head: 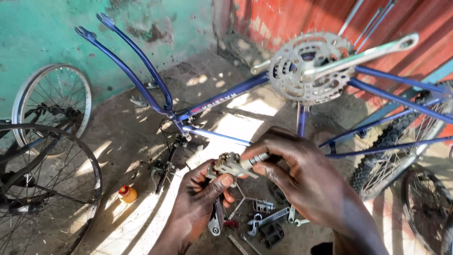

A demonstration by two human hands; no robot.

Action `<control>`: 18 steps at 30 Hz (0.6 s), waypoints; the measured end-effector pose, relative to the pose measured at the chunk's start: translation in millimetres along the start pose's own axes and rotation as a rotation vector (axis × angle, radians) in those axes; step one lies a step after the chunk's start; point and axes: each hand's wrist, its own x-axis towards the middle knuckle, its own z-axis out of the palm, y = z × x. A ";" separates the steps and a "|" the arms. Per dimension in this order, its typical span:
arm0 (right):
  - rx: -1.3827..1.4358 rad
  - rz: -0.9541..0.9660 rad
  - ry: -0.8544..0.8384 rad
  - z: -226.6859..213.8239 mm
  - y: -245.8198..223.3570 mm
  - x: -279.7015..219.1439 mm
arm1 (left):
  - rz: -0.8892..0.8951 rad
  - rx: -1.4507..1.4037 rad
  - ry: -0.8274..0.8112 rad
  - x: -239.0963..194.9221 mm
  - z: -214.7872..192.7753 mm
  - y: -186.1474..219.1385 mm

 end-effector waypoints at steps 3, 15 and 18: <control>0.016 -0.118 -0.010 -2.2 -1.2 0.4 | 0.000 -0.067 -0.007 5.9 -7.7 -19.7; 0.085 0.572 0.023 9.4 -6.6 -0.3 | -0.083 -0.104 0.015 -3.2 -8.1 -8.5; -0.170 0.397 -0.055 3.4 -4.2 -6.1 | -0.061 -0.010 0.005 -7.1 -11.8 -4.5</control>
